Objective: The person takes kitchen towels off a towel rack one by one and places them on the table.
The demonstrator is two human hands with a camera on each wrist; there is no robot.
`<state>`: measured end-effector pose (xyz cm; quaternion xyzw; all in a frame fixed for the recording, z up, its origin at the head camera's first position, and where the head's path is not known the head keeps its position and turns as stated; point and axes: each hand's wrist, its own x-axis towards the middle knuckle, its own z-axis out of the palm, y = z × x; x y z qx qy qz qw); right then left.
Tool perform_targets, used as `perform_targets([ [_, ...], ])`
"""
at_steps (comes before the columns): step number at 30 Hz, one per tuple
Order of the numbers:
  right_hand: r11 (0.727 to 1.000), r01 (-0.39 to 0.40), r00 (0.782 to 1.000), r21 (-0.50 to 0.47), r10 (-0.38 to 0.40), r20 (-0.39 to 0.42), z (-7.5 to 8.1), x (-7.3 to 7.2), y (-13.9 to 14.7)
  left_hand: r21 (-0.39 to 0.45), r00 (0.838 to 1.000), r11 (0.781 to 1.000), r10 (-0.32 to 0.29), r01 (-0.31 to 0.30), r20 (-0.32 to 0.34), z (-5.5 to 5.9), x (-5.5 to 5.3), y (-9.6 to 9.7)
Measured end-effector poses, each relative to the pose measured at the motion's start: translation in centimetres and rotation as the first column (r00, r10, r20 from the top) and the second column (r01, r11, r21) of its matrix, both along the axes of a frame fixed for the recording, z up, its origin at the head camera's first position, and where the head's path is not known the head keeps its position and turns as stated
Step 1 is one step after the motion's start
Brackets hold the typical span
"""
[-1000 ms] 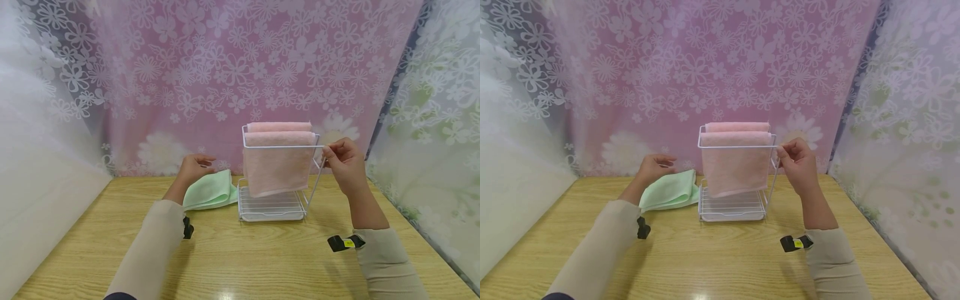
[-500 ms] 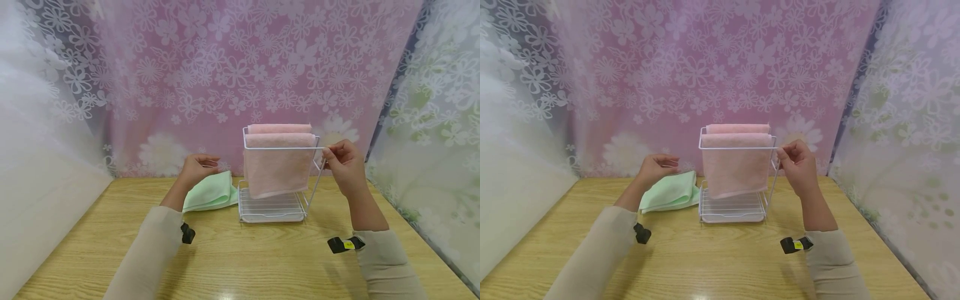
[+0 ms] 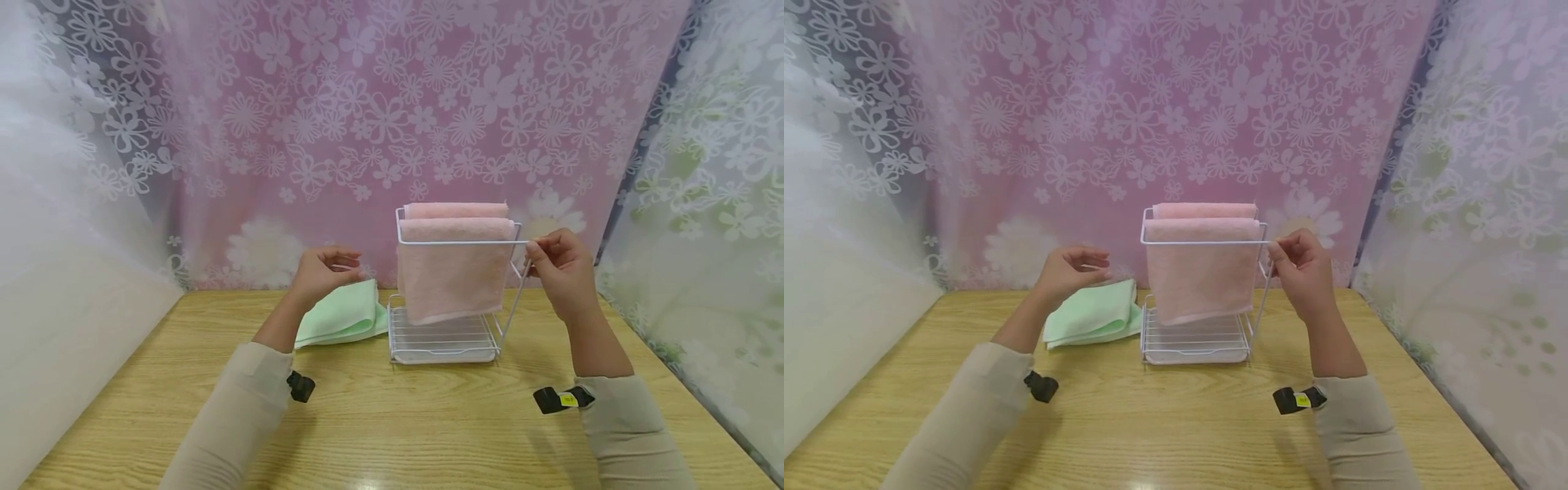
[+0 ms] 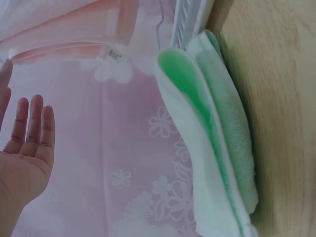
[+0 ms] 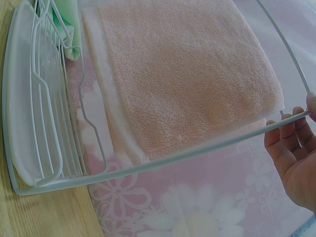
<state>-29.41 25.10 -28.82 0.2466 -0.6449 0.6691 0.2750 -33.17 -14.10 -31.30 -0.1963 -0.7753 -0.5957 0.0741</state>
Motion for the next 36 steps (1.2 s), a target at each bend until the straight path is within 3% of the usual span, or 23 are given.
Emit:
perform_targets([
  [18,1.0,0.011,1.0,-0.014,-0.011,0.01,0.1,0.1,-0.2,0.018,0.995,0.999,-0.028,0.03,-0.095,2.5,1.4,0.0],
  [36,1.0,-0.002,1.0,-0.012,0.002,0.006,-0.1,-0.1,0.0,0.0,0.993,0.998,-0.059,0.06,-0.102,4.3,2.5,0.7],
])
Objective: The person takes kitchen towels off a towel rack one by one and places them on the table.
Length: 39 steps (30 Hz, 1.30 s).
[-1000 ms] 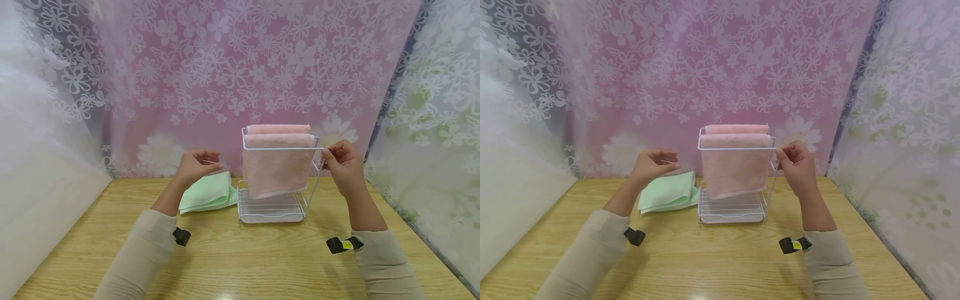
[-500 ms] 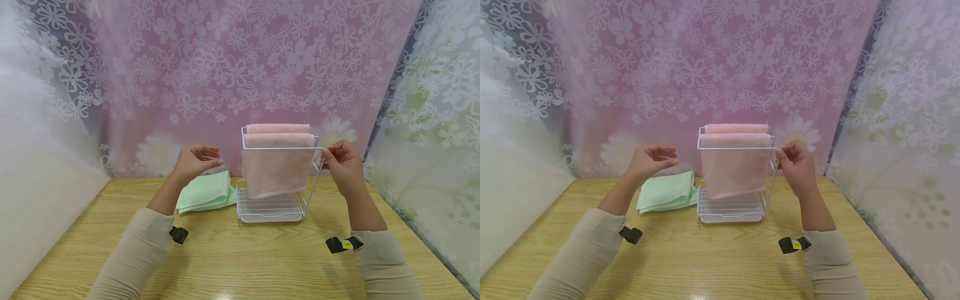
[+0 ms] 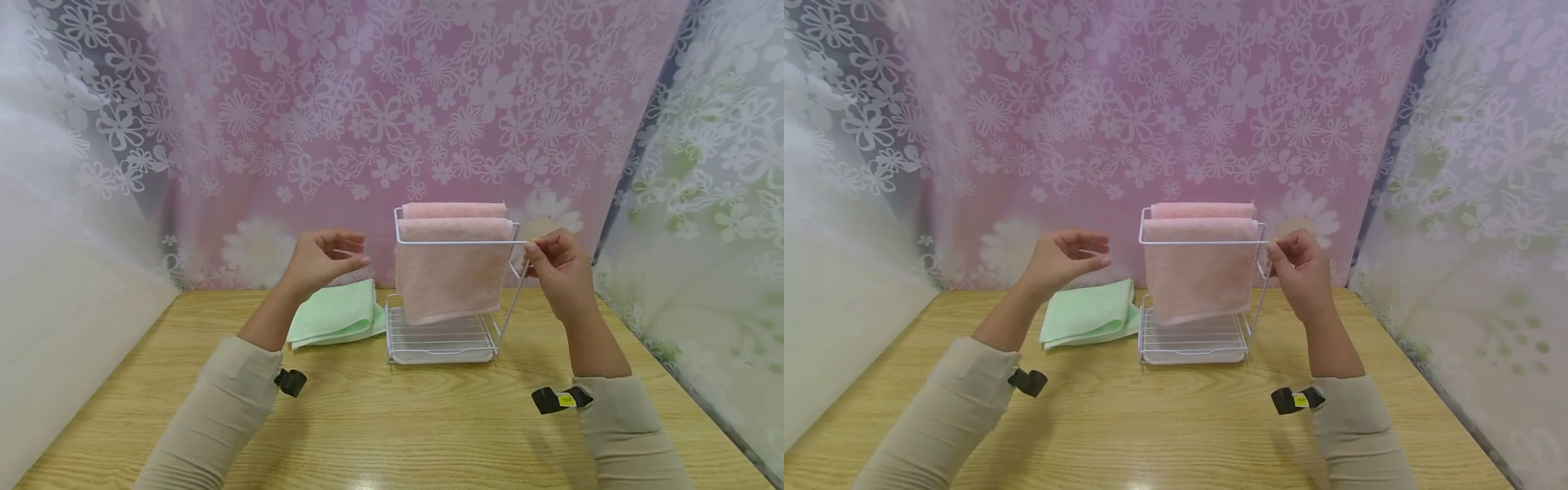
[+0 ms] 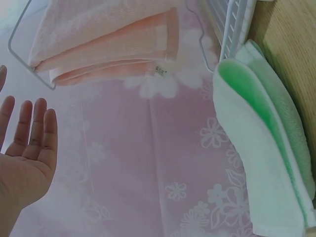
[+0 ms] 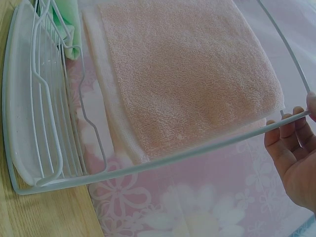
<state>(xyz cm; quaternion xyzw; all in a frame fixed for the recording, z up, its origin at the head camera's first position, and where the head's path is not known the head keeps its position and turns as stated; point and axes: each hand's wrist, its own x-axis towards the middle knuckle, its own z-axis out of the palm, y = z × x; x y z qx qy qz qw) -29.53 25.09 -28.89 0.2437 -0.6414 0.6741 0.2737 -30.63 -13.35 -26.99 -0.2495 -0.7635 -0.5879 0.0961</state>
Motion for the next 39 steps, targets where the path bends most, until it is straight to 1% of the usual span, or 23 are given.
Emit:
perform_targets([
  [10,1.0,-0.001,1.0,0.003,0.001,-0.009,0.0,0.0,0.0,-0.01,0.999,1.0,-0.01,0.01,-0.041,1.0,0.3,0.7],
  [17,1.0,0.007,1.0,-0.004,-0.007,0.004,0.0,0.2,-0.1,-0.027,0.997,0.999,-0.027,0.025,-0.077,2.1,0.4,1.2],
  [21,1.0,0.004,1.0,0.006,-0.004,-0.001,0.0,0.1,0.0,-0.042,0.995,0.999,-0.023,0.019,-0.094,2.6,0.4,1.5],
  [24,1.0,0.002,1.0,0.015,-0.002,-0.01,0.0,0.1,0.0,-0.05,0.996,0.999,-0.016,0.012,-0.091,2.9,0.4,1.8],
  [31,1.0,0.008,1.0,-0.002,-0.008,-0.003,0.1,0.1,-0.1,-0.065,0.998,0.998,-0.006,0.002,-0.07,3.7,0.5,2.4],
  [39,1.0,0.004,1.0,-0.005,-0.004,-0.001,0.1,0.1,-0.1,-0.066,0.997,0.998,-0.028,0.023,-0.076,4.7,0.7,3.5],
])
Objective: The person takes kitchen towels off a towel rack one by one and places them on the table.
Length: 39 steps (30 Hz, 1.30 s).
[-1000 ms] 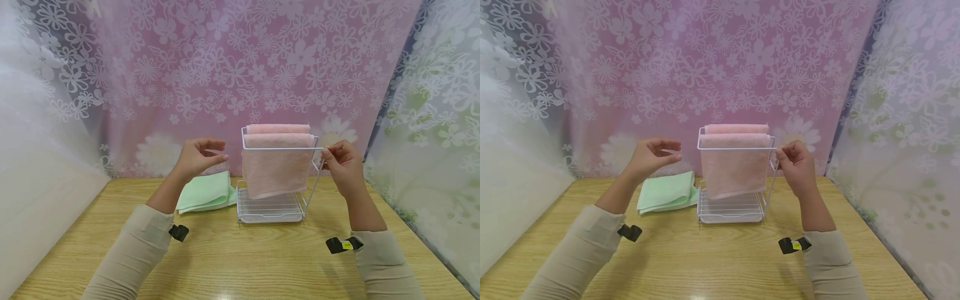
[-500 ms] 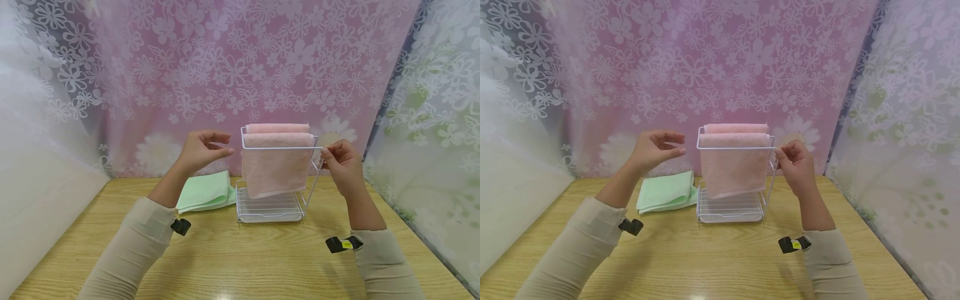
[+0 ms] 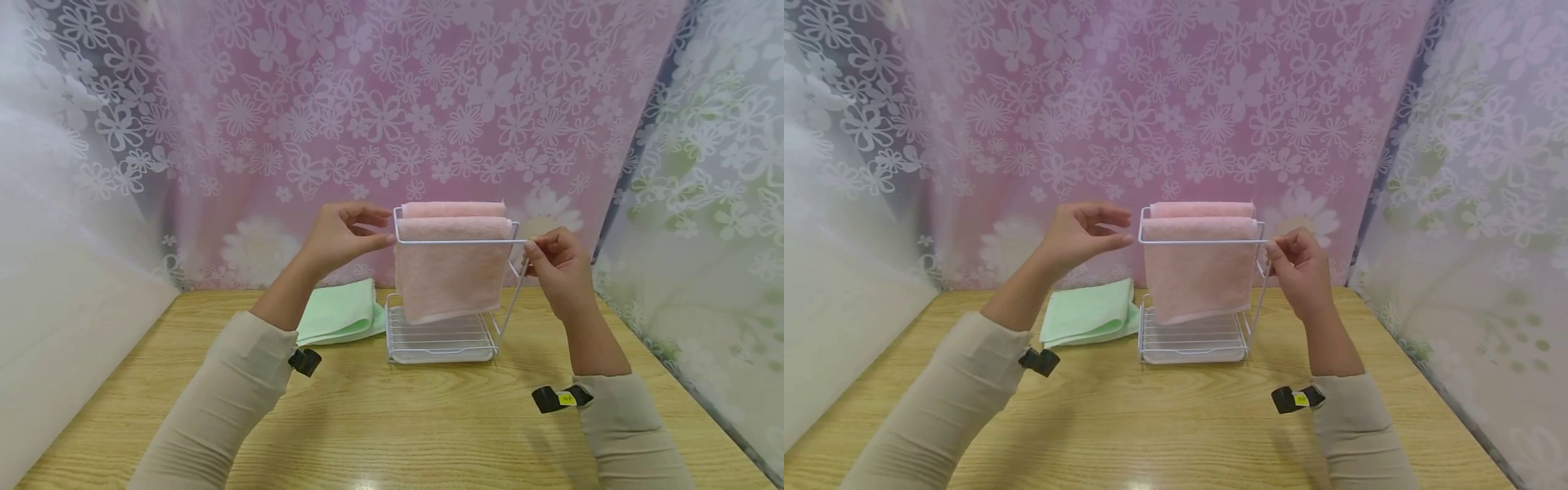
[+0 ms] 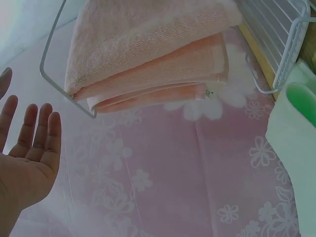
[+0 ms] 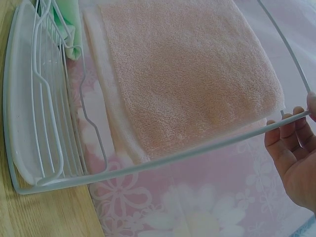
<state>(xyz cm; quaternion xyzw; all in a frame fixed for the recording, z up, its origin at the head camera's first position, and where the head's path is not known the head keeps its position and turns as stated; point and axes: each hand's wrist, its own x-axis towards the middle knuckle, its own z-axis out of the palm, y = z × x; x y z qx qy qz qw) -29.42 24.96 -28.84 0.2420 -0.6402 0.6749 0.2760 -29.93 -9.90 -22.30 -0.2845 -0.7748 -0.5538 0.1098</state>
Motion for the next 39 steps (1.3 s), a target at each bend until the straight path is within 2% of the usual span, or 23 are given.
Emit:
perform_targets([
  [7,1.0,0.008,1.0,0.004,-0.008,0.002,-0.1,-0.1,0.1,-0.013,0.999,1.0,-0.025,0.025,-0.04,0.7,-0.1,0.9],
  [17,1.0,0.008,1.0,0.001,-0.008,0.006,0.1,-0.1,0.0,-0.048,0.994,0.999,-0.028,0.023,-0.106,0.8,-0.4,2.1],
  [27,1.0,0.018,1.0,-0.004,-0.018,0.014,0.0,0.0,0.0,-0.13,0.975,0.991,-0.022,-0.007,-0.22,1.1,-1.0,3.8],
  [39,1.0,0.016,1.0,-0.007,-0.016,0.006,-0.1,0.1,0.0,-0.2,0.975,0.979,-0.014,-0.031,-0.222,1.7,-1.1,5.7],
])
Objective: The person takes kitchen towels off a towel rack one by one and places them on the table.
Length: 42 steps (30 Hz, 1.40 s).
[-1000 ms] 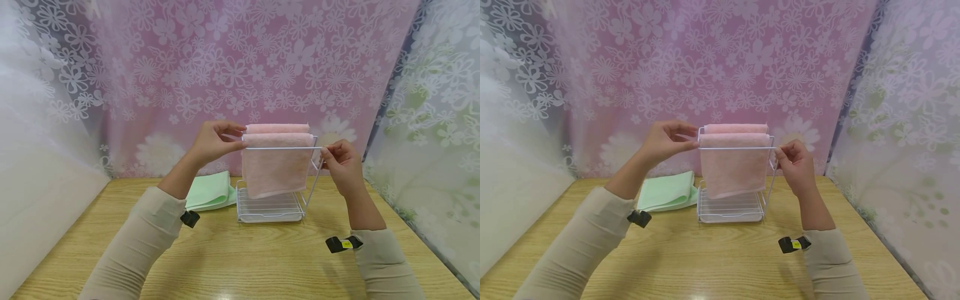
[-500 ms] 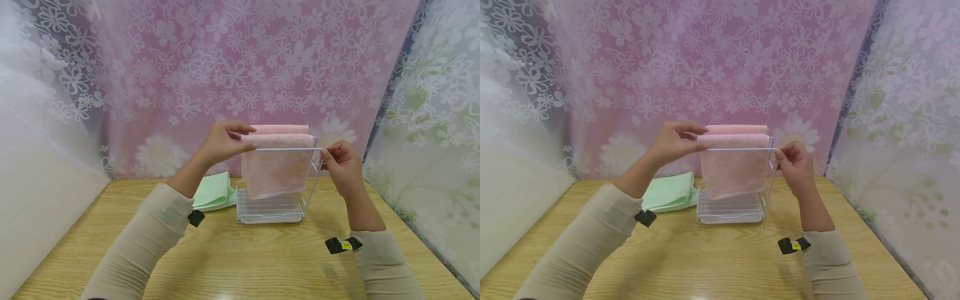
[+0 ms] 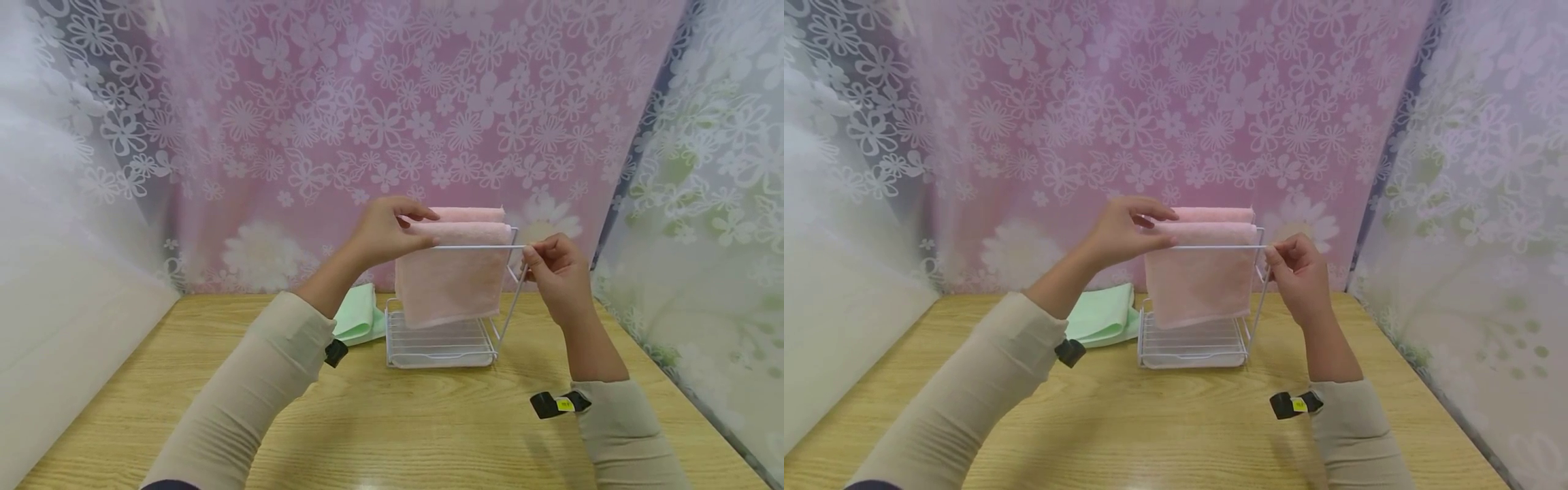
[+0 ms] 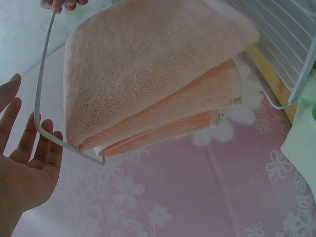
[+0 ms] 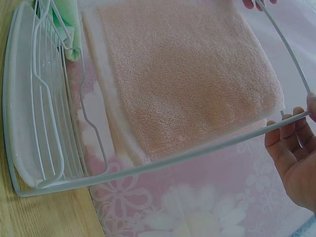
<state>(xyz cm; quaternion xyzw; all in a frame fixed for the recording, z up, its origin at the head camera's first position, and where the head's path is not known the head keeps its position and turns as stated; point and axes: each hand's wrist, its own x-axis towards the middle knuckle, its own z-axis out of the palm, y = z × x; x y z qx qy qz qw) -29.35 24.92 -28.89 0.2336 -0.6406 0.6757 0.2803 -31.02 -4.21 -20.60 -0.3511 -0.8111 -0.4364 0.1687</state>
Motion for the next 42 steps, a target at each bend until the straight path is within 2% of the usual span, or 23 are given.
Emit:
perform_targets([
  [5,1.0,0.005,1.0,0.009,-0.005,-0.003,-0.1,0.0,0.0,-0.048,1.0,0.999,-0.003,0.003,0.004,0.3,-0.1,0.6],
  [8,1.0,0.015,1.0,0.017,-0.015,0.0,-0.1,0.0,0.1,-0.103,1.0,0.995,0.016,-0.015,0.002,0.5,-0.4,1.0],
  [14,1.0,0.016,1.0,0.017,-0.016,0.006,-0.1,-0.1,0.1,-0.224,0.998,0.973,0.062,-0.056,0.019,1.2,-0.8,1.5],
  [18,1.0,0.022,1.0,0.017,-0.022,0.005,-0.1,-0.2,0.0,-0.261,0.996,0.964,0.072,-0.057,0.047,1.5,-1.0,1.9],
  [25,0.999,0.03,1.0,0.031,-0.03,-0.004,-0.1,-0.2,0.2,-0.336,0.995,0.939,0.086,-0.068,0.04,2.0,-1.7,2.8],
  [31,1.0,0.014,1.0,0.021,-0.013,-0.006,-0.2,0.0,0.3,-0.374,0.993,0.926,0.081,-0.044,0.083,2.3,-2.4,3.6],
  [34,0.999,0.03,1.0,0.026,-0.03,-0.003,-0.2,0.0,0.3,-0.38,0.99,0.924,0.089,-0.042,0.107,2.5,-2.6,3.9],
  [42,0.997,0.05,0.999,0.062,-0.05,0.0,-0.2,-0.1,0.3,-0.397,0.988,0.917,0.097,-0.044,0.116,2.4,-3.2,4.5],
])
